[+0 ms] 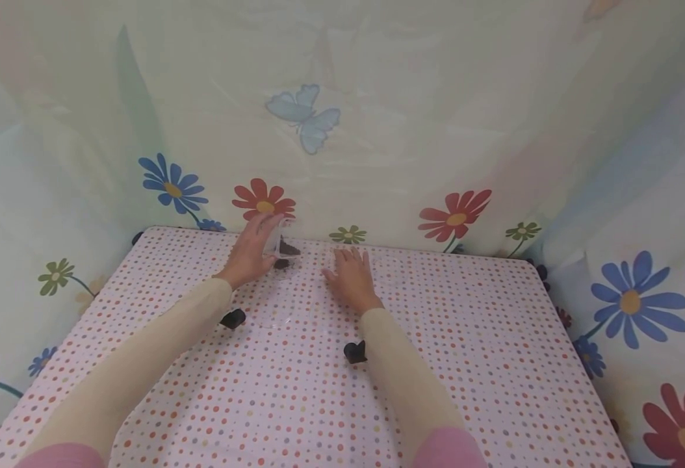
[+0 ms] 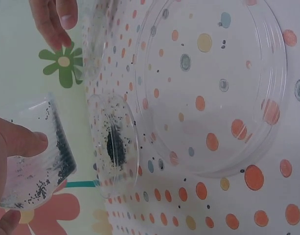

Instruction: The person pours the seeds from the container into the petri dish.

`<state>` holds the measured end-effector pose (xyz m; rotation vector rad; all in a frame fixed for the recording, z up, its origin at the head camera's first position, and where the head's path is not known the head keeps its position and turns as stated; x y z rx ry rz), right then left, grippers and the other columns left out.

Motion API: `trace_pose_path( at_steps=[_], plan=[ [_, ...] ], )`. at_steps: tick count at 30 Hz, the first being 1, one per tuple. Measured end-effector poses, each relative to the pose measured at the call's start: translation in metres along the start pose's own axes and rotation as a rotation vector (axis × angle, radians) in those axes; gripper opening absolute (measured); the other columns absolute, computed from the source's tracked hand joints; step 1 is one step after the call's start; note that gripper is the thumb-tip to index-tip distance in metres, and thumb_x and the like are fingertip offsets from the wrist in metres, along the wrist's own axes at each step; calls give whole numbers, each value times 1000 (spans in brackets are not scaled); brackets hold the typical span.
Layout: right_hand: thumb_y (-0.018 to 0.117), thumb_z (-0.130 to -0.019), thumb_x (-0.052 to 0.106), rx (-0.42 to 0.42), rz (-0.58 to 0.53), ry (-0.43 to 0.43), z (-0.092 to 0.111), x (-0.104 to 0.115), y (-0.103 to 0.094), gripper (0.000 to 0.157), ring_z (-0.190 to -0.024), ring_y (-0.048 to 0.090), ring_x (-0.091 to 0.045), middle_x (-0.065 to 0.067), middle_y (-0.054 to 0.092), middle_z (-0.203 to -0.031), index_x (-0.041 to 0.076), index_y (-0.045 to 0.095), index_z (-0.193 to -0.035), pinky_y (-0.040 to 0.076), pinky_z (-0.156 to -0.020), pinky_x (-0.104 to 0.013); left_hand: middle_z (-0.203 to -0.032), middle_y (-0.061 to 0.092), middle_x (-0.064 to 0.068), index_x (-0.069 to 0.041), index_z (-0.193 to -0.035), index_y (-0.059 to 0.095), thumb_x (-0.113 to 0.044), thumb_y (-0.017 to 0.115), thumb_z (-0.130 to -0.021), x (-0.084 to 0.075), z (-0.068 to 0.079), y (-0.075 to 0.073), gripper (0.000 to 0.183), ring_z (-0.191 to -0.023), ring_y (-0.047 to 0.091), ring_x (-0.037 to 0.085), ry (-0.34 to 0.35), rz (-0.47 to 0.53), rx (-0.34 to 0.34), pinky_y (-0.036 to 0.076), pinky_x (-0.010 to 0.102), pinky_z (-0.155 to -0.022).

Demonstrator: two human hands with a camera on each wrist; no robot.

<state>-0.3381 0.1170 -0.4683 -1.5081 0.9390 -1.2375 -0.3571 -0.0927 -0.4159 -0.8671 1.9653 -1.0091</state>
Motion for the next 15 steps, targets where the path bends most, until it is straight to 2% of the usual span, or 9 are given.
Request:
trace_pose_path(
  at_steps=[7, 15],
  plan=[
    [54, -97, 41, -24, 11, -14, 2, -7, -3, 62, -145, 28, -39, -17, 42, -150, 5, 39, -145, 14, -120, -58, -150, 34, 7, -22, -150, 28, -3, 76, -75, -2, -2, 3, 91, -140, 34, 24, 21, 8, -7, 35, 45, -116],
    [50, -98, 43, -6, 12, 22, 7, -14, -5, 62, -146, 26, -37, -16, 39, -152, 6, 37, -147, 12, -122, -56, -149, 35, 11, -17, -148, 31, -3, 77, -73, -7, -5, 4, 89, -139, 36, 25, 72, 19, -26, 38, 43, -113]
  ],
)
Point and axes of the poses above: each hand's wrist, its own z-axis away from the middle knuckle, its own y-axis out of the palm, x = y × z, the point moved 6 cm from there along -z, towards the middle knuckle
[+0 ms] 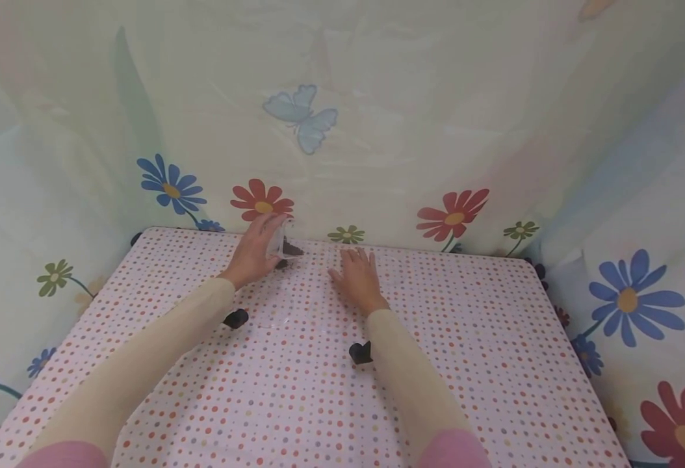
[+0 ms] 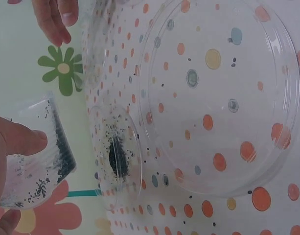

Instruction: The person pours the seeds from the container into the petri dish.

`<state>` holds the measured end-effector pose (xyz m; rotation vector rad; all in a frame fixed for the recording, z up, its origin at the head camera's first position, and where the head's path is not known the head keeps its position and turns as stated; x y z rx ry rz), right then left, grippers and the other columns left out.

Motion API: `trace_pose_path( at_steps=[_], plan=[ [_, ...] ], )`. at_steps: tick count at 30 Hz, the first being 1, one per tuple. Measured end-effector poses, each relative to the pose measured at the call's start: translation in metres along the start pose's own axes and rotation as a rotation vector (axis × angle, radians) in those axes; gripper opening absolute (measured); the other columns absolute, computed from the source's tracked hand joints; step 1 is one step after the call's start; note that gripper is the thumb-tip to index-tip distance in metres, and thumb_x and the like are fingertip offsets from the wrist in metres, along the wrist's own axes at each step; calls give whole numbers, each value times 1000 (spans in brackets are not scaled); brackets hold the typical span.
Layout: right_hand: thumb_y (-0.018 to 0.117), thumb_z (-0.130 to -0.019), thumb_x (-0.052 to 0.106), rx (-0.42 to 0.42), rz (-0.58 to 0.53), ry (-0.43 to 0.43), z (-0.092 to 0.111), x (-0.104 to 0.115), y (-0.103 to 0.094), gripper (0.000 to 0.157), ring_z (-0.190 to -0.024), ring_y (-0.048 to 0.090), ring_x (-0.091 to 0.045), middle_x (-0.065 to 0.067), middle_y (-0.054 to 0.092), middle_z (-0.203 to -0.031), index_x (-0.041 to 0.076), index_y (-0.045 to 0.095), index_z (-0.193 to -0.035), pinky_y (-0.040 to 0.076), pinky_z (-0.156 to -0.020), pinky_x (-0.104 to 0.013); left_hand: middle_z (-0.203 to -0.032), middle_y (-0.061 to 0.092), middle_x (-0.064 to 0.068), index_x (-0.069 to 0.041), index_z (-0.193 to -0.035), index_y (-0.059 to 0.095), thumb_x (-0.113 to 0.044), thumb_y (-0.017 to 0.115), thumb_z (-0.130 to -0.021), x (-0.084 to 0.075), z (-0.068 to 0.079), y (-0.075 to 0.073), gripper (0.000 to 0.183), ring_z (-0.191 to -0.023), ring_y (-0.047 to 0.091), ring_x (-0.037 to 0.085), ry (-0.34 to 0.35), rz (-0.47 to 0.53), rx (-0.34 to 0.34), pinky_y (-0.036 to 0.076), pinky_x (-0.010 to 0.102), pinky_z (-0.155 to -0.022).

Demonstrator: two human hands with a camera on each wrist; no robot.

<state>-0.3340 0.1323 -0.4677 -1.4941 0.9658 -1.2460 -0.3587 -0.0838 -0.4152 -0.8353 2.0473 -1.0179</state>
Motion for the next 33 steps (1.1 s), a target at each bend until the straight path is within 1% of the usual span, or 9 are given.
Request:
trace_pose_path(
  at_steps=[5, 9, 15, 23, 28, 33],
  plan=[
    [50, -98, 42, -3, -14, -3, 1, -3, -2, 63, -146, 26, -38, -18, 40, -151, 4, 37, -146, 12, -121, -57, -150, 35, 11, -16, -148, 31, -6, 78, -74, -1, 0, 0, 89, -141, 33, 24, -13, -9, 4, 36, 41, -115],
    [49, -98, 44, 3, -3, 2, 1, -6, -1, 64, -146, 27, -37, -18, 41, -151, 3, 38, -146, 12, -122, -57, -152, 34, 8, -16, -148, 31, -7, 78, -75, -3, 0, 1, 88, -143, 31, 22, -20, -17, 12, 34, 39, -117],
    [51, -98, 43, -8, -6, -4, -1, -9, 0, 64, -144, 29, -39, -19, 44, -148, 1, 39, -145, 14, -121, -58, -151, 35, 7, -15, -148, 31, -8, 78, -76, -5, -1, 3, 86, -142, 32, 22, -30, -24, 14, 34, 39, -117],
    [51, -98, 43, 3, 1, 5, 1, -10, 1, 64, -143, 30, -40, -19, 44, -148, 1, 39, -145, 15, -120, -58, -153, 32, 6, -17, -149, 29, -9, 78, -76, -4, -2, 8, 89, -143, 32, 22, -55, -14, 35, 33, 38, -118],
    [50, -98, 43, 21, -7, 14, 0, -11, 4, 65, -144, 27, -40, -19, 42, -149, 1, 37, -146, 12, -121, -58, -153, 32, 6, -18, -150, 27, -9, 78, -75, -4, -2, 10, 91, -143, 31, 22, -52, -20, 41, 32, 38, -118],
    [48, -99, 45, 32, 0, 28, -2, -14, 7, 66, -146, 25, -39, -19, 41, -150, 2, 36, -147, 11, -121, -57, -152, 32, 7, -17, -150, 28, -9, 78, -75, -5, -2, 10, 90, -142, 33, 24, -39, -10, 32, 34, 40, -117]
  ],
)
Point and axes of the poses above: each hand's wrist, its own z-axis away from the middle knuckle, its own y-axis out of the palm, x = y × z, the point moved 6 cm from there along -z, towards the middle knuckle
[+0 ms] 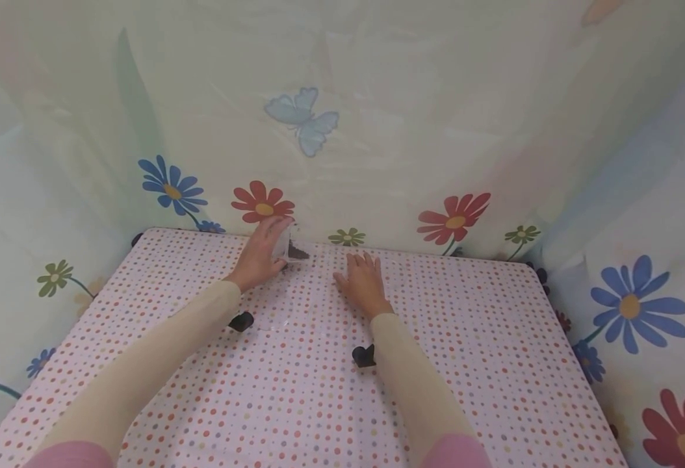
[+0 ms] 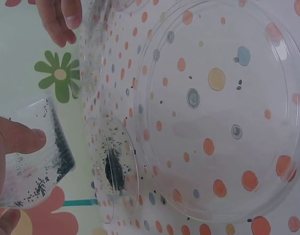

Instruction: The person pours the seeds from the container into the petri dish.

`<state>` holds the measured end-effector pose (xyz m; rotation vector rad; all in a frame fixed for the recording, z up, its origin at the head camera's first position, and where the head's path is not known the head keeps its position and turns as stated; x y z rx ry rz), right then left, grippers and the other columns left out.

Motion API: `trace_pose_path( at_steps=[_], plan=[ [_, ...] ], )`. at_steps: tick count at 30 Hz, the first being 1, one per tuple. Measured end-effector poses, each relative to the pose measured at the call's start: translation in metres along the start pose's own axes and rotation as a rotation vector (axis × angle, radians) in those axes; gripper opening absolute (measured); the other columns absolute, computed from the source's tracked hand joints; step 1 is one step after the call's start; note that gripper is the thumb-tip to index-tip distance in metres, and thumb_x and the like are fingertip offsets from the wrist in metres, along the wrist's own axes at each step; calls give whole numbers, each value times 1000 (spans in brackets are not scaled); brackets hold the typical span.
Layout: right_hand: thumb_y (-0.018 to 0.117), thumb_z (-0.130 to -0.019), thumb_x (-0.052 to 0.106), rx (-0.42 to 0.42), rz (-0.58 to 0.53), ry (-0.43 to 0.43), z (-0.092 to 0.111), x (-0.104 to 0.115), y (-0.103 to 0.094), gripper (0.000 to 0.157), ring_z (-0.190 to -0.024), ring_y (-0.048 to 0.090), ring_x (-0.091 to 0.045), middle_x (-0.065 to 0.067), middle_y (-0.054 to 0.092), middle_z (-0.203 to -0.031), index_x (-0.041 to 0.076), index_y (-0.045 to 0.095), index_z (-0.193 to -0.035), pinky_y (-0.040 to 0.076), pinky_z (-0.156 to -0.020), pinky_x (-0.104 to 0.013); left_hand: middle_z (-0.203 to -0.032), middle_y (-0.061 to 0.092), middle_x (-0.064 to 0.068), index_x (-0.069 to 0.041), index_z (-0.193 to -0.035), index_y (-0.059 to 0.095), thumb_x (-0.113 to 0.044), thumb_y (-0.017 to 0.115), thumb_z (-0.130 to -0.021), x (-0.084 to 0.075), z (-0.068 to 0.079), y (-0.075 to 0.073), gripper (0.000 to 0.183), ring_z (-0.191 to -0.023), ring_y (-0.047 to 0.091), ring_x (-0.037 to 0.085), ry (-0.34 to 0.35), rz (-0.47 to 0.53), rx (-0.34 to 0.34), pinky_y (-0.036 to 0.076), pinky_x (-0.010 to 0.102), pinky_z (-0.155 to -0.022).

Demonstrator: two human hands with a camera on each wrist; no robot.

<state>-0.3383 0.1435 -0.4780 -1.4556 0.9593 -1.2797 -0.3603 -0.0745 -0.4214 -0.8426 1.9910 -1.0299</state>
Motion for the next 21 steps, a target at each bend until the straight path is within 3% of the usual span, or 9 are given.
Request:
trace_pose_path(
  at_steps=[21],
  plan=[
    [47, -99, 45, 41, -34, 10, -5, -7, 7, 65, -147, 21, -41, -20, 41, -150, -2, 41, -143, 6, -122, -57, -150, 34, 6, -17, -149, 30, -7, 78, -74, -4, -5, 6, 90, -142, 31, 23, 9, -7, 17, 31, 39, -119]
  ],
)
Point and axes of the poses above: each hand's wrist, its own z-axis away from the middle knuckle, its own y-axis out of the palm, x = y × z, the point moved 6 cm from there along -z, towards the middle knuckle
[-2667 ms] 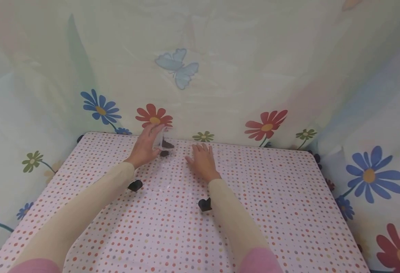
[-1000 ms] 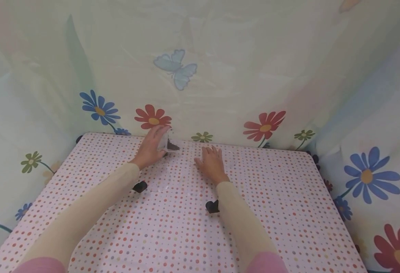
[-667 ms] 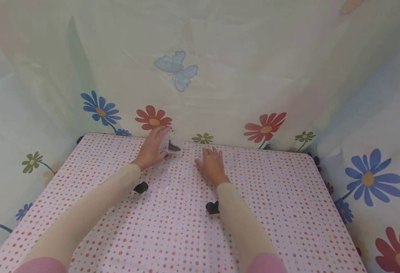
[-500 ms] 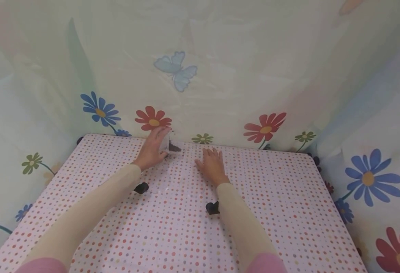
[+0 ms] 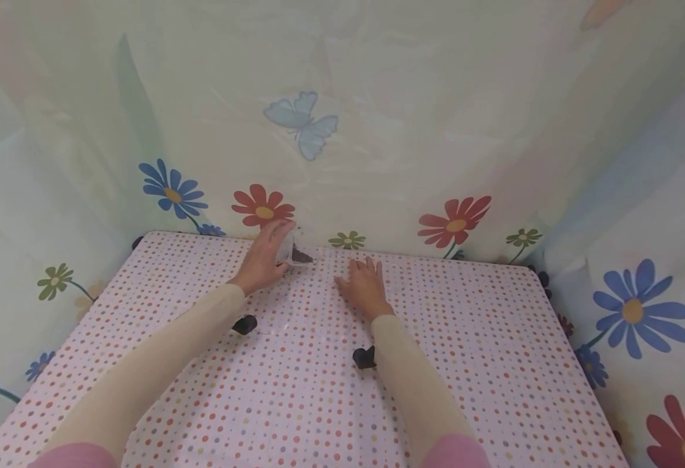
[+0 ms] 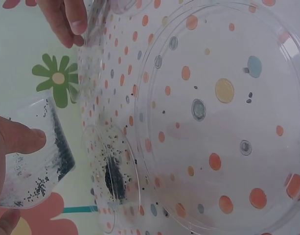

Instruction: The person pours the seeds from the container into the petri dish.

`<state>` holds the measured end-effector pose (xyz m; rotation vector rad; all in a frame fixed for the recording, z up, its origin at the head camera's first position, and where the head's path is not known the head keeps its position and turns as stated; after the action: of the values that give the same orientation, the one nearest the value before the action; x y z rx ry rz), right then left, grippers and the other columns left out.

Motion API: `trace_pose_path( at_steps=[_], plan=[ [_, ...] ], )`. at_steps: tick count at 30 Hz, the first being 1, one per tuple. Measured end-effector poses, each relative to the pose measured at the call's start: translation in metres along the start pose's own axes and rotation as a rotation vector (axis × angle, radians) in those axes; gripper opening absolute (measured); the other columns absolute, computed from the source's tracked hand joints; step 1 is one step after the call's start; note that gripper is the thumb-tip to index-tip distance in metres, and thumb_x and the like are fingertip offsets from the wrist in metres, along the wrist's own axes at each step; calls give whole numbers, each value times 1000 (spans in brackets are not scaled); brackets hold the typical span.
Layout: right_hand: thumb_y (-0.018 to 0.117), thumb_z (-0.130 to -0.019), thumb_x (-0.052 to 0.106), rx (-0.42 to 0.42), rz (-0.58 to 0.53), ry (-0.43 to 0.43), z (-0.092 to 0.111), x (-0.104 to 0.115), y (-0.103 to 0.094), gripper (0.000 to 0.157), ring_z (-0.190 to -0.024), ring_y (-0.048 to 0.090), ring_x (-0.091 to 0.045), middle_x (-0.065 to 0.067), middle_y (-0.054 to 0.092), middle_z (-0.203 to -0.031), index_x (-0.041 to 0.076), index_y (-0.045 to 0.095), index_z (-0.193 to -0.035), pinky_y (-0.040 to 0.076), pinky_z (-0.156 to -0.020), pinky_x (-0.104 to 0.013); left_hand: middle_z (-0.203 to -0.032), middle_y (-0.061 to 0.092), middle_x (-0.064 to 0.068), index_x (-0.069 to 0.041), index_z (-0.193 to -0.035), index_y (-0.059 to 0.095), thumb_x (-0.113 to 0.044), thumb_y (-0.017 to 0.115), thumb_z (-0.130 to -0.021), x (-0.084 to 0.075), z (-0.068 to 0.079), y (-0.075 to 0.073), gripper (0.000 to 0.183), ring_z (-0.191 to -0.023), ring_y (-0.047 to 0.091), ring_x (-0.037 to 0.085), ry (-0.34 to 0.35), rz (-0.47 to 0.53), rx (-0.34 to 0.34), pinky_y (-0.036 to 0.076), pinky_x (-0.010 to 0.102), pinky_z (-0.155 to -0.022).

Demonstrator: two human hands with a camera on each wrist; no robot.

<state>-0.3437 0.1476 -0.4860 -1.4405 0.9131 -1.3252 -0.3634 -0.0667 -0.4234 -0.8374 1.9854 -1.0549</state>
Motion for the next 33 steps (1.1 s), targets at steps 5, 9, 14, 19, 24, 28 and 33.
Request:
trace_pose_path(
  at_steps=[5, 9, 14, 19, 24, 28, 33],
  plan=[
    [47, -99, 45, 7, -4, 2, 3, 1, 0, 65, -147, 20, -41, -19, 40, -151, -2, 40, -144, 5, -122, -57, -150, 35, 7, -17, -150, 30, -7, 78, -74, -3, 1, -1, 90, -143, 31, 23, -1, 9, -4, 32, 41, -118],
    [49, -99, 44, 1, 0, -6, 6, 2, -1, 64, -147, 21, -41, -20, 42, -150, -3, 41, -143, 6, -122, -57, -151, 35, 8, -18, -150, 29, -7, 78, -74, -4, 2, -2, 91, -143, 30, 24, 10, 17, -10, 33, 42, -118],
    [51, -98, 43, -11, 14, -22, 8, 3, -1, 63, -146, 23, -41, -20, 45, -148, -3, 44, -140, 8, -122, -57, -150, 35, 10, -17, -150, 30, -8, 79, -73, -4, 2, -2, 91, -142, 31, 25, 22, 18, -16, 34, 43, -117],
    [51, -98, 43, -14, 27, -29, 9, 6, -1, 61, -146, 24, -40, -21, 47, -146, -3, 46, -139, 10, -122, -58, -151, 34, 9, -17, -150, 29, -9, 79, -74, -4, 1, -1, 92, -143, 29, 24, 18, 9, -4, 34, 44, -116],
    [51, -98, 43, -19, 45, -32, 13, 8, -3, 59, -146, 25, -40, -20, 48, -145, -1, 48, -138, 9, -121, -58, -152, 33, 9, -19, -150, 28, -9, 79, -74, -5, 1, -1, 93, -144, 28, 24, 7, 10, 11, 35, 44, -116],
    [52, -98, 41, -54, 61, -45, 17, 8, -10, 54, -144, 28, -40, -19, 50, -144, 1, 52, -135, 11, -121, -59, -152, 33, 10, -20, -150, 27, -9, 78, -76, -8, 1, -3, 91, -144, 29, 24, 10, 9, 11, 35, 44, -116],
    [52, -98, 38, -65, 25, -47, 19, 6, -15, 53, -144, 29, -41, -19, 50, -144, 0, 50, -135, 12, -121, -59, -152, 33, 8, -21, -151, 27, -10, 76, -78, -9, 2, -2, 89, -144, 29, 22, 9, 15, 16, 34, 43, -117]
  ],
)
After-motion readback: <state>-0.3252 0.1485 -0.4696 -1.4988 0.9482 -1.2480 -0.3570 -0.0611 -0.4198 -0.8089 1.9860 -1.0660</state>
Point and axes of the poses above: each hand's wrist, its own z-axis away from the middle knuckle, its own y-axis out of the palm, x = y × z, the point moved 6 cm from there along -z, towards the middle knuckle
